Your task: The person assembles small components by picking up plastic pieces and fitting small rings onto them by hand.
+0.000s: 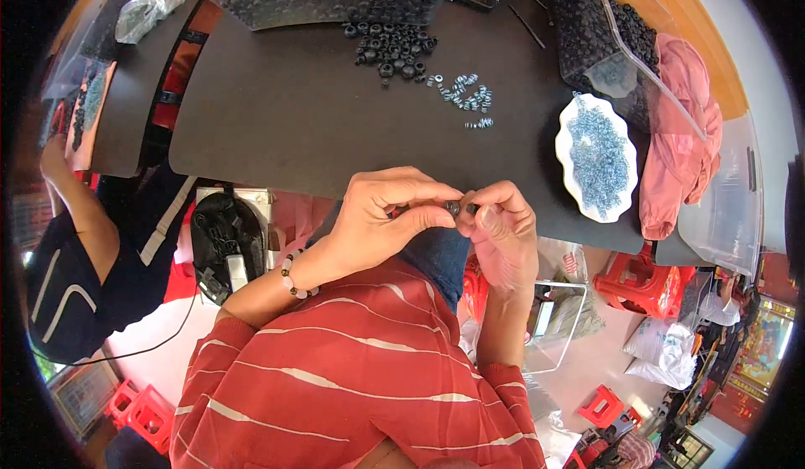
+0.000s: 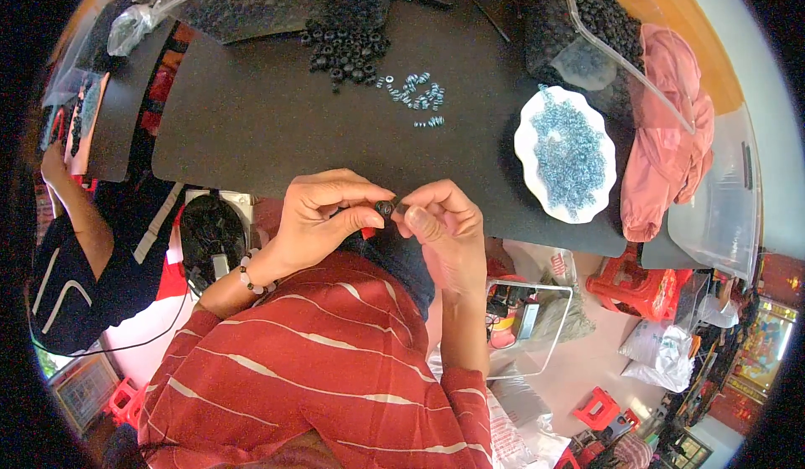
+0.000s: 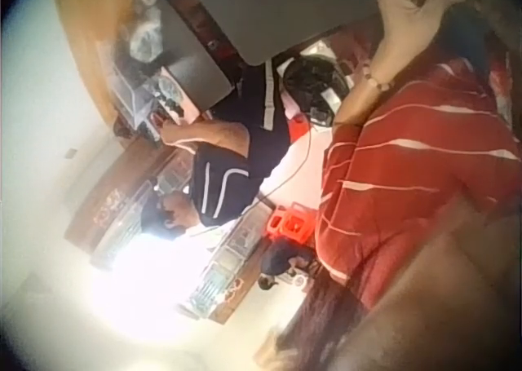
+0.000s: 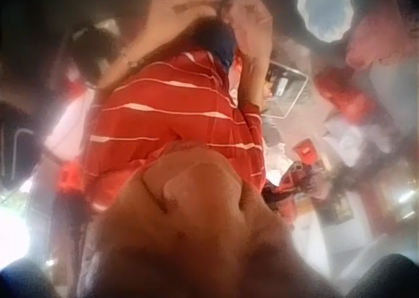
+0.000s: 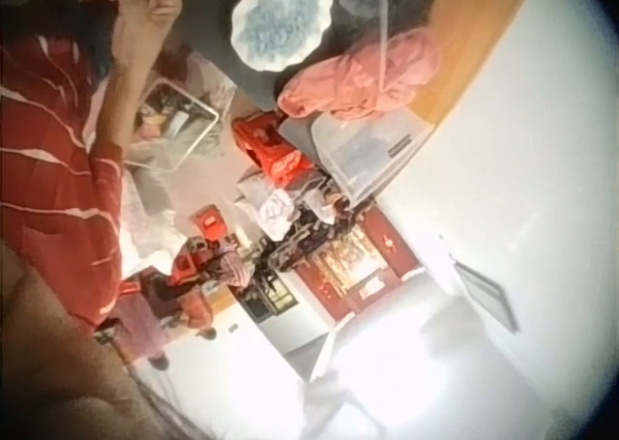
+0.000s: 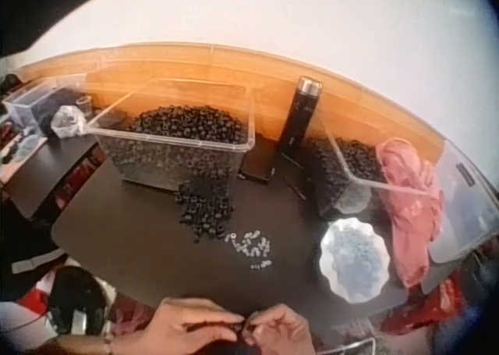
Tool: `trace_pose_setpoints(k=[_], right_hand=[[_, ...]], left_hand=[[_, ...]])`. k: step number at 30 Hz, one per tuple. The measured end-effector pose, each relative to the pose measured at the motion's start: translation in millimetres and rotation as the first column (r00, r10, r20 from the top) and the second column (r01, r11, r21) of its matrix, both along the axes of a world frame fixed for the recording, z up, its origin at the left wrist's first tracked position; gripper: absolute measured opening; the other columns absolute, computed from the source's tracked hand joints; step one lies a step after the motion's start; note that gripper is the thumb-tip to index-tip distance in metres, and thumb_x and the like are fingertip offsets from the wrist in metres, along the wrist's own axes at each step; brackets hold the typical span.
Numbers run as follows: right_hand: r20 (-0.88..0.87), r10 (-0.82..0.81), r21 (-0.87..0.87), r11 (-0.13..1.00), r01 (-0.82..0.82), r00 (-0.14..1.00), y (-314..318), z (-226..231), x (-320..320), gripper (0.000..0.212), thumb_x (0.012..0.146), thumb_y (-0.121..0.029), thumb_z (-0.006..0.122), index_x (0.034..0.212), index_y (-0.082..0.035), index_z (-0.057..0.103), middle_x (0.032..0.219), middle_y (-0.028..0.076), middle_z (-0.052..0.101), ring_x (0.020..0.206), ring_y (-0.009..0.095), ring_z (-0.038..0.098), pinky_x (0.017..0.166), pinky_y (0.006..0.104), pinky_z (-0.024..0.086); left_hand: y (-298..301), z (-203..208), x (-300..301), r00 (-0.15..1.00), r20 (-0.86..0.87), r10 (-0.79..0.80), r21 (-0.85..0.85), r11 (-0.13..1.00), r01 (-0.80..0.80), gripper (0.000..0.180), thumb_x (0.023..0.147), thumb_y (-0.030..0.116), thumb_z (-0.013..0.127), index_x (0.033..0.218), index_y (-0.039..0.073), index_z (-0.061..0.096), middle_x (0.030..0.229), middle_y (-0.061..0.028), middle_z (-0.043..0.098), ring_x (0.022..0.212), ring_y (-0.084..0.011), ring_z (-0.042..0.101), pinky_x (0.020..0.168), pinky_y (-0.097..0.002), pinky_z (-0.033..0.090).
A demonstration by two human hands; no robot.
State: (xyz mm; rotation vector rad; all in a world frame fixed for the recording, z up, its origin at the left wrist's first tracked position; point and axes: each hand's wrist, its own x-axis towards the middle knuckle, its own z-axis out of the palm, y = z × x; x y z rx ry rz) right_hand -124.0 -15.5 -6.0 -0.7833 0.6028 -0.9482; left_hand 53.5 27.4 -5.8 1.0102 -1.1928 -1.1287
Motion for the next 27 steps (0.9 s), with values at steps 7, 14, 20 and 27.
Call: trace_pose_setpoints(k=[7,14,20,27], right_hand=[[-0.143,-0.029,-0.046,0.999,0.022,0.989,0.0,1.2,-6.6,0.020,0.074,0.002,0.075,0.089,0.001,0.061,0.085,0.007,0.065,0.075,0.013,0.060,0.074,0.0255,0.049],[-0.073,0.010,-0.137,0.990,-0.020,0.997,-1.6,-2.2,-6.5,0.018,0.072,0.002,0.076,0.083,0.000,0.062,0.082,0.008,0.064,0.075,0.014,0.059,0.071,0.0244,0.048],[-0.103,0.015,-0.131,0.991,-0.029,0.995,-0.9,-3.2,-7.5,0.018,0.071,0.002,0.077,0.082,0.001,0.063,0.081,0.008,0.063,0.074,0.013,0.058,0.069,0.0246,0.048],[-0.173,0.071,-0.122,0.988,-0.093,0.982,-1.3,0.4,-11.2,0.016,0.072,0.003,0.077,0.083,0.002,0.065,0.082,0.009,0.064,0.075,0.012,0.058,0.069,0.0238,0.048]], left_hand=[[-1.0,5.6,5.2,0.996,0.094,-0.007,-0.039,0.999,0.011,0.021,0.077,0.004,0.073,0.098,0.002,0.070,0.083,-0.0075,0.067,0.070,-0.0129,0.061,0.061,-0.0245,0.048],[-4.2,6.5,9.0,0.975,0.222,-0.009,-0.177,0.983,0.049,0.022,0.076,0.001,0.072,0.098,0.001,0.070,0.085,-0.0087,0.068,0.071,-0.0165,0.062,0.062,-0.0265,0.049],[-1.8,7.3,6.8,0.984,0.172,-0.039,-0.119,0.991,0.060,0.021,0.077,0.000,0.071,0.097,0.002,0.070,0.085,-0.0093,0.068,0.073,-0.0169,0.063,0.062,-0.0266,0.049],[-2.4,6.6,8.3,0.980,0.196,-0.047,-0.131,0.989,0.073,0.022,0.076,0.000,0.071,0.098,0.002,0.071,0.086,-0.0093,0.067,0.073,-0.0163,0.063,0.062,-0.0257,0.050]])
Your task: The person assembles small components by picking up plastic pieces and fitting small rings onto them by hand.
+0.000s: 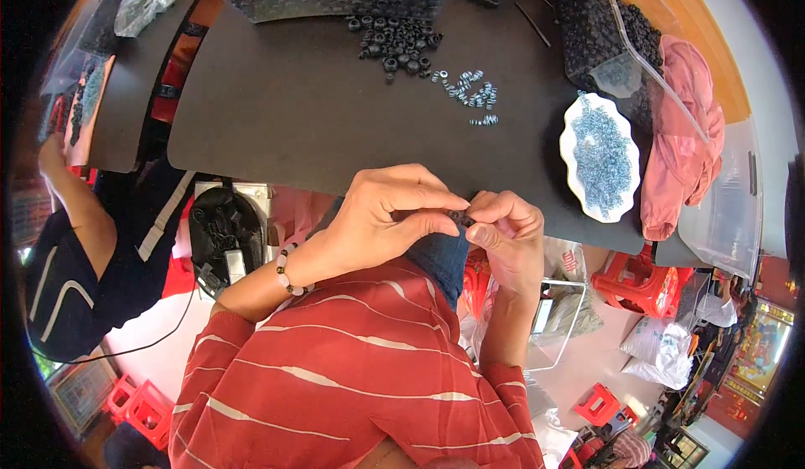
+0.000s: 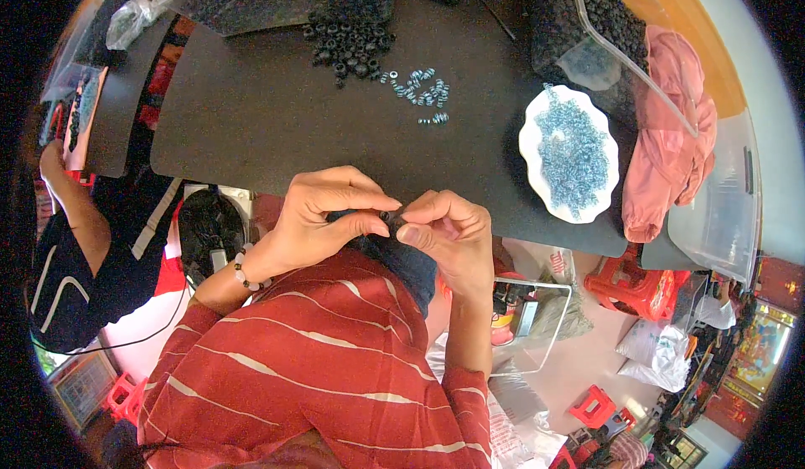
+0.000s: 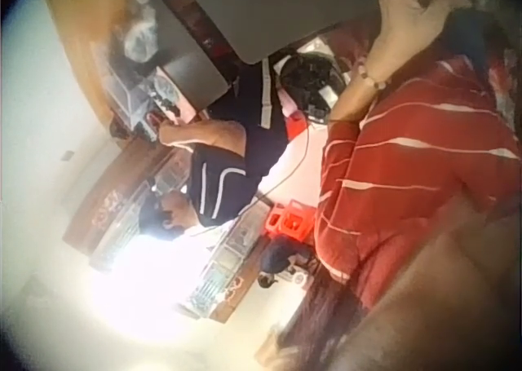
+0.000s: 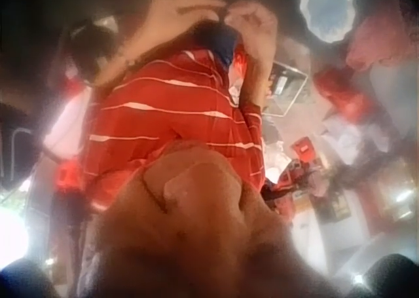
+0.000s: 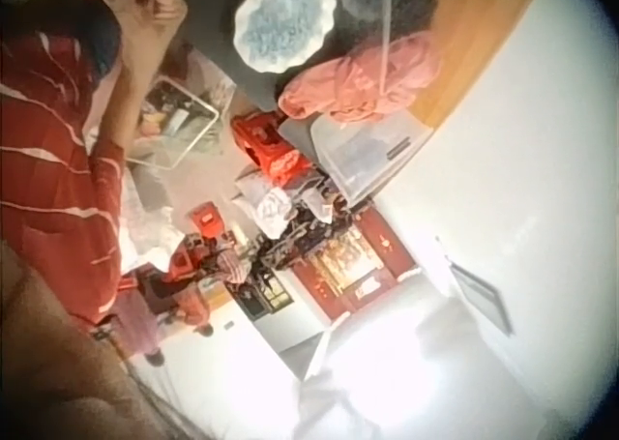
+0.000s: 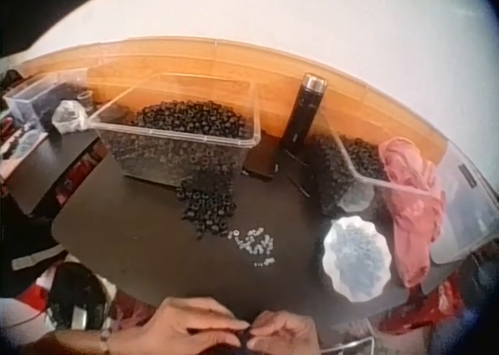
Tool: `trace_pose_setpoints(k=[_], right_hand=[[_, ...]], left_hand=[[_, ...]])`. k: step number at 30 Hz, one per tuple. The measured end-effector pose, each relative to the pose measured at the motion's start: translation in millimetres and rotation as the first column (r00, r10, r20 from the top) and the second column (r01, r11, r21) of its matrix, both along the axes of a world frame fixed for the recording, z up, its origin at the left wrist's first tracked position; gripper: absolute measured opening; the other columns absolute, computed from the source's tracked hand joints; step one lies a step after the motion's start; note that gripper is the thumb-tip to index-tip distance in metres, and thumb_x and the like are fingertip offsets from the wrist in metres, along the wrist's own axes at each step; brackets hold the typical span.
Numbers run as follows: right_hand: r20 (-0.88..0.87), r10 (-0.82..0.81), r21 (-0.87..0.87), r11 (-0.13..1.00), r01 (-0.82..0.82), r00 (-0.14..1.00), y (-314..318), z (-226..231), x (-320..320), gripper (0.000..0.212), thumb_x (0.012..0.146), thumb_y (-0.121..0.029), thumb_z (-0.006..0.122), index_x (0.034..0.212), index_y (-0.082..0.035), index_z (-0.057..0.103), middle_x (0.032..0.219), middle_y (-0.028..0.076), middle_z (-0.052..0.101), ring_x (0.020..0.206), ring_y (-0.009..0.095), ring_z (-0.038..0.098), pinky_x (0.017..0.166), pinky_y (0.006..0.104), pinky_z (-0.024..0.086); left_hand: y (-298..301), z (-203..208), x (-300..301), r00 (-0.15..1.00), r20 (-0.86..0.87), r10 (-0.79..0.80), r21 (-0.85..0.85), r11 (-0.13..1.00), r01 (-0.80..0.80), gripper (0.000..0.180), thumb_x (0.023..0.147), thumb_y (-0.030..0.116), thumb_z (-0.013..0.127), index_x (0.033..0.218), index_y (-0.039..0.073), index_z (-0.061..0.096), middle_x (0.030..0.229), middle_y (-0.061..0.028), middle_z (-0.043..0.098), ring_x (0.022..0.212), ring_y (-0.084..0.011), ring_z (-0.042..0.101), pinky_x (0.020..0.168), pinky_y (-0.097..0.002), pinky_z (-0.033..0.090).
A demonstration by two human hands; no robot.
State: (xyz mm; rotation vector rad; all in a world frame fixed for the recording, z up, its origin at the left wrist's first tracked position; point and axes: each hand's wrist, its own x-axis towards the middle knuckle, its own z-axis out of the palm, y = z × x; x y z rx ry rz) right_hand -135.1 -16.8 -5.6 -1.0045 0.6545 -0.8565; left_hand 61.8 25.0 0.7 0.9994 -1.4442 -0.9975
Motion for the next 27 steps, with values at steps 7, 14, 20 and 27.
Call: trace_pose_setpoints(k=[7,14,20,27], right_hand=[[-0.030,0.003,0.017,1.000,-0.002,1.000,1.2,8.1,2.5,0.015,0.073,0.002,0.076,0.083,0.002,0.065,0.082,0.009,0.064,0.075,0.012,0.059,0.070,0.0236,0.048],[0.026,-0.019,-0.030,0.999,0.020,0.999,2.6,8.4,1.8,0.015,0.073,0.003,0.076,0.083,0.003,0.065,0.083,0.009,0.064,0.075,0.012,0.059,0.069,0.0238,0.049],[-0.039,-0.014,-0.043,0.999,0.013,0.999,2.0,8.3,1.0,0.015,0.073,0.004,0.076,0.083,0.004,0.065,0.083,0.010,0.064,0.076,0.011,0.059,0.069,0.0231,0.049],[-0.044,0.011,-0.089,0.996,-0.015,0.999,3.1,7.0,2.3,0.015,0.074,0.006,0.074,0.085,0.004,0.065,0.085,0.011,0.064,0.077,0.012,0.060,0.070,0.0236,0.049]], left_hand=[[2.7,3.5,0.6,0.999,0.047,0.021,-0.035,0.999,-0.020,0.023,0.076,-0.003,0.069,0.099,0.002,0.071,0.087,-0.0092,0.066,0.073,-0.0168,0.064,0.062,-0.0260,0.051],[3.5,0.6,1.3,0.999,0.028,0.016,-0.031,0.999,-0.015,0.023,0.077,-0.003,0.068,0.099,0.002,0.070,0.087,-0.0106,0.068,0.073,-0.0181,0.065,0.062,-0.0264,0.051],[3.3,0.1,1.3,0.999,0.021,0.023,-0.038,0.999,-0.022,0.023,0.076,-0.002,0.070,0.099,0.001,0.070,0.086,-0.0107,0.068,0.072,-0.0183,0.065,0.061,-0.0267,0.051],[4.6,0.6,2.5,0.997,0.059,0.043,-0.060,0.997,-0.040,0.021,0.075,0.001,0.072,0.096,0.001,0.069,0.083,-0.0104,0.067,0.070,-0.0194,0.065,0.059,-0.0272,0.050]])
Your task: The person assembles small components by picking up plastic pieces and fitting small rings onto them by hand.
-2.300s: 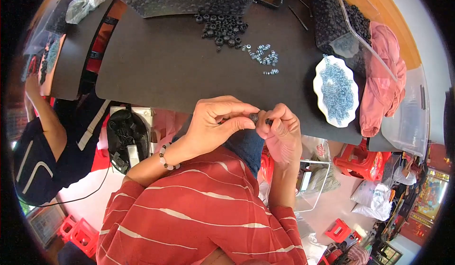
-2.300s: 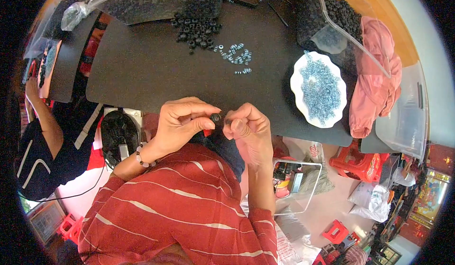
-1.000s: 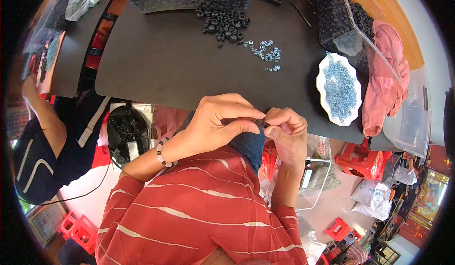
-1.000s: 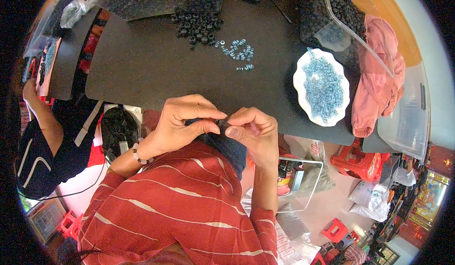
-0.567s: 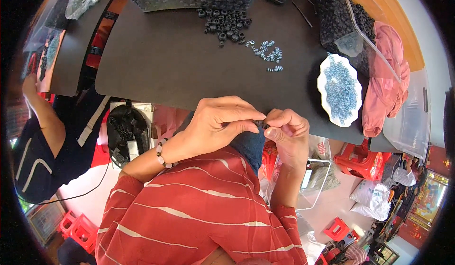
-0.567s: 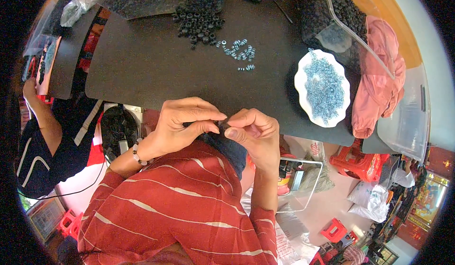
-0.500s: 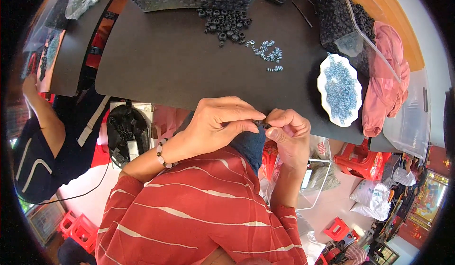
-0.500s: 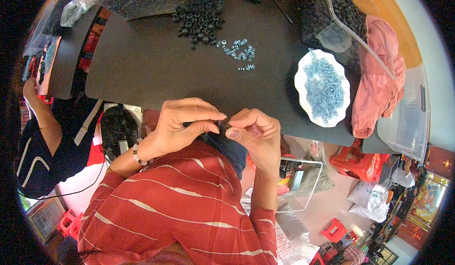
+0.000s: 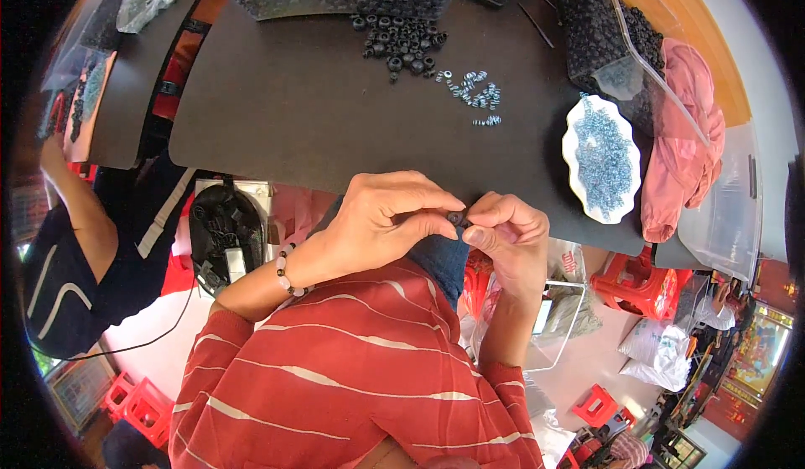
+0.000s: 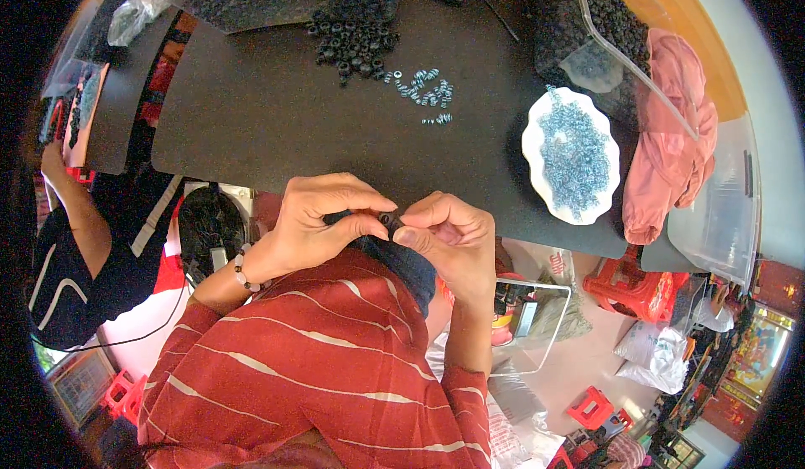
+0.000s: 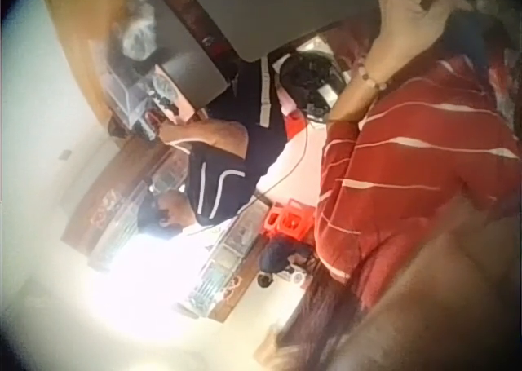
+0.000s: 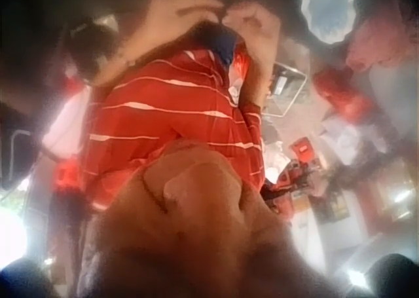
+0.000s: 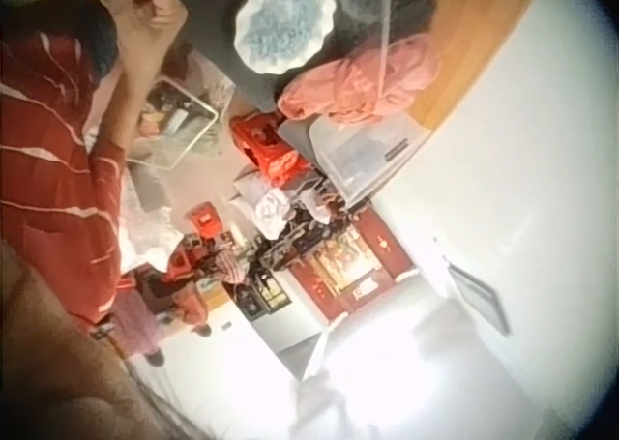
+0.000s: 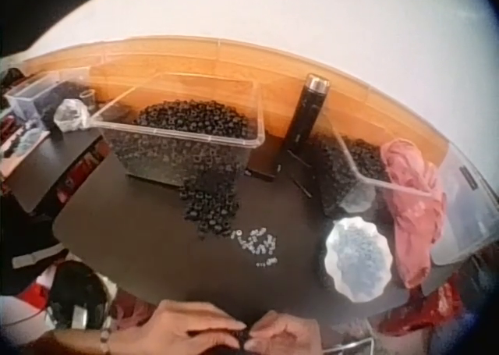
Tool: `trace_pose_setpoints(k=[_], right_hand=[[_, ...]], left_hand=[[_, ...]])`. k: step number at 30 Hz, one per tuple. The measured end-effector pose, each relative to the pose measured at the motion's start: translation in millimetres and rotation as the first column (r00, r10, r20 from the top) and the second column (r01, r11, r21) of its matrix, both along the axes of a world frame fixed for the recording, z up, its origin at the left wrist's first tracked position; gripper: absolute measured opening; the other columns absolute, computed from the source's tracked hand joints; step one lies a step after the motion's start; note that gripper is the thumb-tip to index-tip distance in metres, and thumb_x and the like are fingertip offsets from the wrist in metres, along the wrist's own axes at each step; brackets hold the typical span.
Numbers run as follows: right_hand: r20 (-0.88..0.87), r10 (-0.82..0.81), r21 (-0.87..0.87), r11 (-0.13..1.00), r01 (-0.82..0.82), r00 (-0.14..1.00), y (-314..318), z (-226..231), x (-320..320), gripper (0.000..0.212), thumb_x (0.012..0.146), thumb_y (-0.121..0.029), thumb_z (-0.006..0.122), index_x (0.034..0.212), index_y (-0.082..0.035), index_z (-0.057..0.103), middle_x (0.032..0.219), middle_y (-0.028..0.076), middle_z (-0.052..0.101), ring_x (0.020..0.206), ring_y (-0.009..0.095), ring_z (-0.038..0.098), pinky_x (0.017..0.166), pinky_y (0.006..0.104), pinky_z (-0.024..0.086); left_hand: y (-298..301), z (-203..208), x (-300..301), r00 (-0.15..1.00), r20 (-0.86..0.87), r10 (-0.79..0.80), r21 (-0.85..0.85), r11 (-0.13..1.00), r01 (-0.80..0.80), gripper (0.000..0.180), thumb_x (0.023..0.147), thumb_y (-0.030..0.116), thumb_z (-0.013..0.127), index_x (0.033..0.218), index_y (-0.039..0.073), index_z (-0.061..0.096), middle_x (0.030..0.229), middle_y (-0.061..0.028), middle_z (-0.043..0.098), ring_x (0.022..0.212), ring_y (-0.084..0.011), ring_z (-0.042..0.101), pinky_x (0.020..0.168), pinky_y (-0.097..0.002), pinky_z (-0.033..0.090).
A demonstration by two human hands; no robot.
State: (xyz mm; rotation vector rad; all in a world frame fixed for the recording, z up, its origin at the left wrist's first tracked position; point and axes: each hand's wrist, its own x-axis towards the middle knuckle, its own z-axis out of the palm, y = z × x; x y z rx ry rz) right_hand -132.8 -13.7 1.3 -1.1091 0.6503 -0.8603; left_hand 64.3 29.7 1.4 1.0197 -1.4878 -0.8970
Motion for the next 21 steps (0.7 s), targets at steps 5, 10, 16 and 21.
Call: trace_pose_setpoints(k=[5,10,16,21], right_hand=[[-0.012,0.018,-0.040,0.999,-0.018,1.000,0.7,0.8,0.4,0.016,0.073,0.007,0.074,0.085,0.004,0.065,0.085,0.011,0.064,0.078,0.013,0.060,0.072,0.0242,0.049],[-0.112,0.005,-0.142,0.990,-0.021,0.994,4.6,8.5,2.3,0.019,0.070,0.009,0.075,0.084,0.002,0.066,0.086,0.009,0.063,0.080,0.013,0.059,0.073,0.0249,0.048],[0.047,0.117,0.013,0.993,-0.118,0.992,-1.0,7.6,1.6,0.022,0.072,0.007,0.075,0.090,0.003,0.063,0.086,0.009,0.063,0.079,0.012,0.060,0.072,0.0235,0.050],[0.108,0.213,0.125,0.966,-0.226,0.971,-4.2,3.0,0.0,0.029,0.072,0.004,0.076,0.097,0.004,0.061,0.089,0.008,0.063,0.081,0.011,0.060,0.071,0.0235,0.051]], left_hand=[[0.5,1.5,0.9,1.000,0.007,-0.008,-0.008,1.000,0.008,0.019,0.074,0.002,0.073,0.093,0.001,0.070,0.083,-0.0102,0.067,0.069,-0.0202,0.064,0.059,-0.0282,0.050],[2.5,11.0,4.9,0.998,0.037,-0.042,0.007,0.999,0.042,0.018,0.074,0.002,0.073,0.092,0.001,0.070,0.081,-0.0100,0.065,0.067,-0.0207,0.063,0.058,-0.0290,0.050],[5.7,15.0,7.5,0.985,0.167,-0.032,-0.108,0.993,0.050,0.029,0.067,0.000,0.077,0.095,0.004,0.071,0.084,-0.0080,0.064,0.069,-0.0187,0.063,0.057,-0.0274,0.050],[3.7,13.2,7.1,0.972,0.234,0.014,-0.310,0.949,0.061,0.034,0.063,0.007,0.080,0.095,0.007,0.071,0.080,-0.0048,0.062,0.065,-0.0184,0.060,0.054,-0.0283,0.047]])
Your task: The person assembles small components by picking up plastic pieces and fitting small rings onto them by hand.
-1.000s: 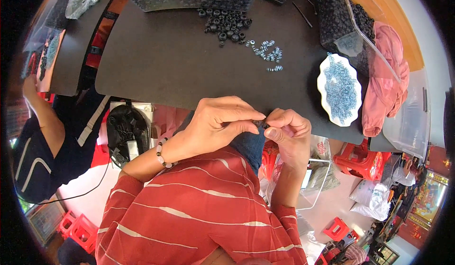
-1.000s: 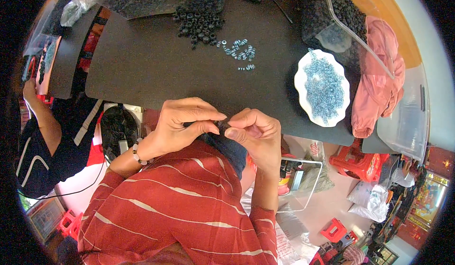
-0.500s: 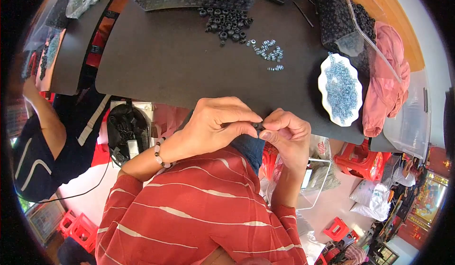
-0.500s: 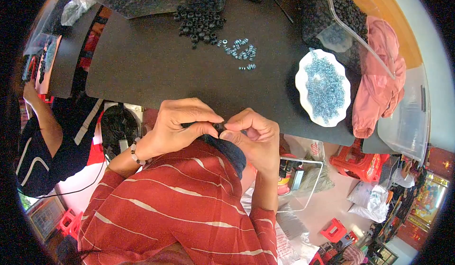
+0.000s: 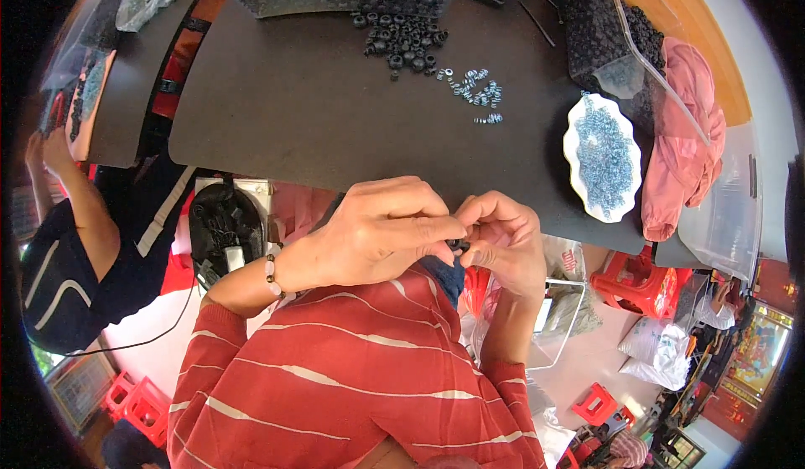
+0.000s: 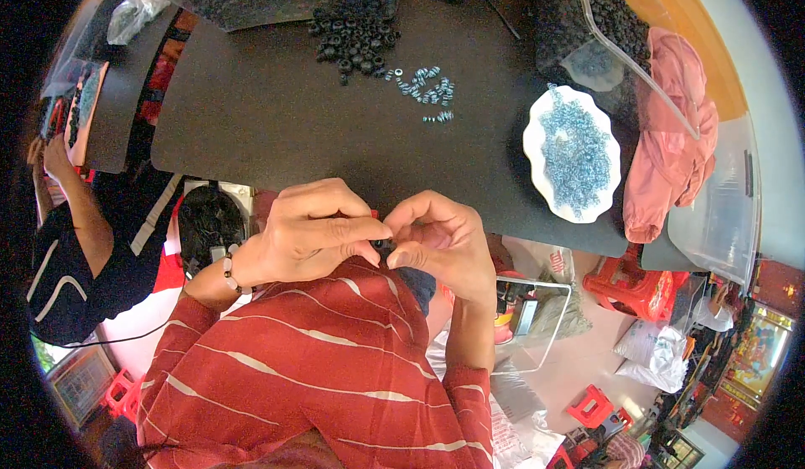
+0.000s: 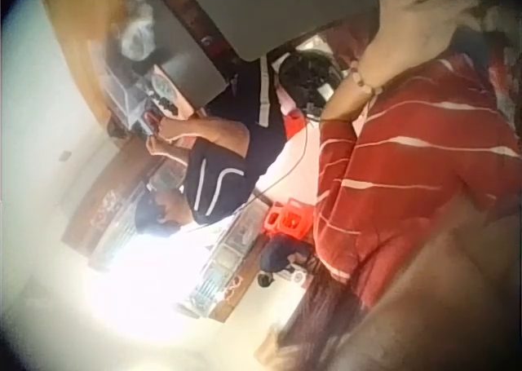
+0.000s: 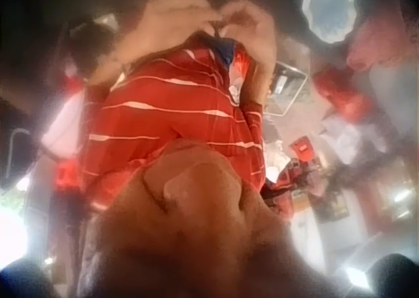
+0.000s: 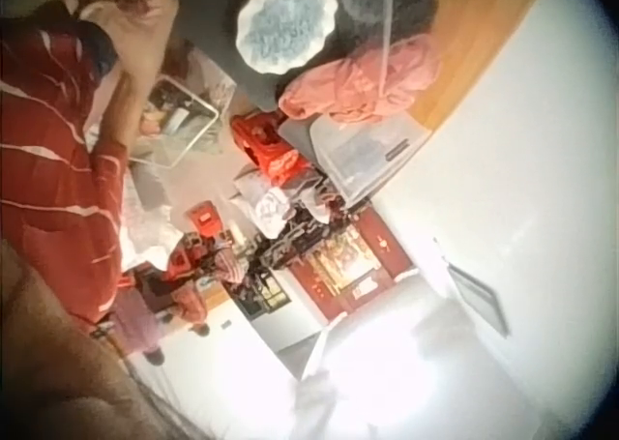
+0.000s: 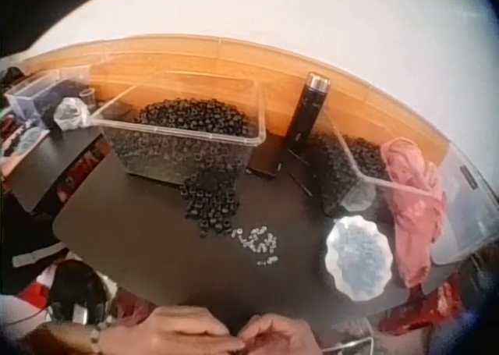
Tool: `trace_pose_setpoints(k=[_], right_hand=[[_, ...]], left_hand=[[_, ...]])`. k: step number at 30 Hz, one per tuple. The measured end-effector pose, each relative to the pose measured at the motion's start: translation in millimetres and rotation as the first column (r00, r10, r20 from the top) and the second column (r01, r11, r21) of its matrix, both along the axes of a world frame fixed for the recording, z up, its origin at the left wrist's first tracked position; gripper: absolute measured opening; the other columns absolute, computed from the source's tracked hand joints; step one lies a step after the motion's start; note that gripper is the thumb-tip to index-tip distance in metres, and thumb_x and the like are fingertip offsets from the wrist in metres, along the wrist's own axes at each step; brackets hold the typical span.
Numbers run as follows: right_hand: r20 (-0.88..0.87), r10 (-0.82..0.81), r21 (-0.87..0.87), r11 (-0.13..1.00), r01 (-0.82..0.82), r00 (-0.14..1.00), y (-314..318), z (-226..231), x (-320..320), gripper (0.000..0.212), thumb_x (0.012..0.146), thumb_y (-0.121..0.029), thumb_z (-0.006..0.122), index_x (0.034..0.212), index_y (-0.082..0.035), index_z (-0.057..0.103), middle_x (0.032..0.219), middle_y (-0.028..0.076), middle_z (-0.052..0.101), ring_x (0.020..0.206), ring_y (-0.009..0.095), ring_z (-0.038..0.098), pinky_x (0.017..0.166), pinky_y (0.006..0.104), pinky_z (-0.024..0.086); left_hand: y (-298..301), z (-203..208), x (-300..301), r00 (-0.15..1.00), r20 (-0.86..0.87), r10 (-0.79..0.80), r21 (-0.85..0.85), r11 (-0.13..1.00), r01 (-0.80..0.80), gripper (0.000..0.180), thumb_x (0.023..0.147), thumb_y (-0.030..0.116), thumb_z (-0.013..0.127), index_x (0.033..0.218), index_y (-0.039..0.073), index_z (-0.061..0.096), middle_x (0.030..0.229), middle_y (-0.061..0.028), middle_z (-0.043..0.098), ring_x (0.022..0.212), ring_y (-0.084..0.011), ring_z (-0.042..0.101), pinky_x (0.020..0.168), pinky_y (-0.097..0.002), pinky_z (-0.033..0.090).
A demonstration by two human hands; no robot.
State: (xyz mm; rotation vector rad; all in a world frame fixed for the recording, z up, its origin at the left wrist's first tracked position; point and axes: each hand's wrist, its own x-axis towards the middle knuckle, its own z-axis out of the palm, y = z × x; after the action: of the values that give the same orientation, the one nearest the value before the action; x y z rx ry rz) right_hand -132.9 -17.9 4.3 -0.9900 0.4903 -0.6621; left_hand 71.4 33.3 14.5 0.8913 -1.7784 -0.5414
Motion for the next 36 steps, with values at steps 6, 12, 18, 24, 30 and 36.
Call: trace_pose_setpoints(k=[6,12,18,24,30,36], right_hand=[[0.090,0.139,0.083,0.986,-0.146,0.986,-0.3,-5.2,-0.5,0.031,0.072,0.001,0.077,0.098,0.003,0.062,0.094,0.007,0.062,0.084,0.010,0.059,0.073,0.0232,0.050],[0.090,0.233,0.076,0.968,-0.240,0.968,-4.0,-1.7,-0.3,0.031,0.071,-0.003,0.080,0.097,0.004,0.063,0.093,0.005,0.061,0.084,0.010,0.059,0.073,0.0222,0.049],[0.105,0.238,0.128,0.960,-0.250,0.966,-0.3,-3.5,2.8,0.030,0.071,-0.004,0.080,0.094,0.003,0.062,0.091,0.004,0.062,0.082,0.009,0.058,0.072,0.0217,0.048],[0.044,0.173,0.203,0.963,-0.178,0.984,3.7,-8.7,6.7,0.029,0.070,-0.006,0.081,0.091,0.001,0.062,0.087,0.004,0.064,0.079,0.009,0.058,0.072,0.0225,0.049],[0.068,0.151,0.239,0.957,-0.163,0.986,-1.4,-4.6,14.1,0.032,0.071,-0.012,0.081,0.093,0.002,0.062,0.084,0.005,0.064,0.077,0.010,0.059,0.071,0.0223,0.048],[0.078,0.066,0.170,0.982,-0.078,0.995,-2.6,-12.4,12.4,0.035,0.078,-0.022,0.077,0.098,0.003,0.063,0.089,0.006,0.064,0.079,0.011,0.060,0.071,0.0226,0.049]], left_hand=[[2.3,4.3,-1.9,1.000,0.008,-0.029,-0.068,0.997,0.030,0.028,0.061,0.000,0.073,0.088,0.005,0.068,0.078,-0.0030,0.058,0.063,-0.0176,0.056,0.053,-0.0284,0.045],[8.8,-4.4,-3.6,0.999,-0.004,-0.039,-0.065,0.997,0.039,0.037,0.061,0.008,0.081,0.097,0.006,0.071,0.080,-0.0028,0.062,0.064,-0.0181,0.059,0.054,-0.0284,0.047],[13.7,-5.1,-8.5,0.998,-0.053,-0.034,-0.098,0.995,0.028,0.032,0.059,-0.005,0.070,0.090,-0.001,0.066,0.082,-0.0059,0.060,0.067,-0.0188,0.059,0.055,-0.0285,0.048],[11.5,-6.6,-4.3,0.998,0.055,-0.021,-0.090,0.996,0.026,0.042,0.053,-0.009,0.072,0.094,0.000,0.068,0.082,-0.0072,0.063,0.068,-0.0216,0.063,0.055,-0.0298,0.052],[4.2,-2.6,-3.3,1.000,0.024,-0.004,-0.066,0.998,0.005,0.032,0.059,-0.009,0.071,0.090,-0.003,0.064,0.082,-0.0071,0.059,0.067,-0.0200,0.059,0.056,-0.0290,0.049],[-0.1,-8.8,-4.8,0.995,-0.063,0.080,-0.046,0.995,-0.083,0.036,0.064,-0.002,0.077,0.098,0.001,0.067,0.081,-0.0055,0.058,0.066,-0.0191,0.058,0.055,-0.0288,0.048]])
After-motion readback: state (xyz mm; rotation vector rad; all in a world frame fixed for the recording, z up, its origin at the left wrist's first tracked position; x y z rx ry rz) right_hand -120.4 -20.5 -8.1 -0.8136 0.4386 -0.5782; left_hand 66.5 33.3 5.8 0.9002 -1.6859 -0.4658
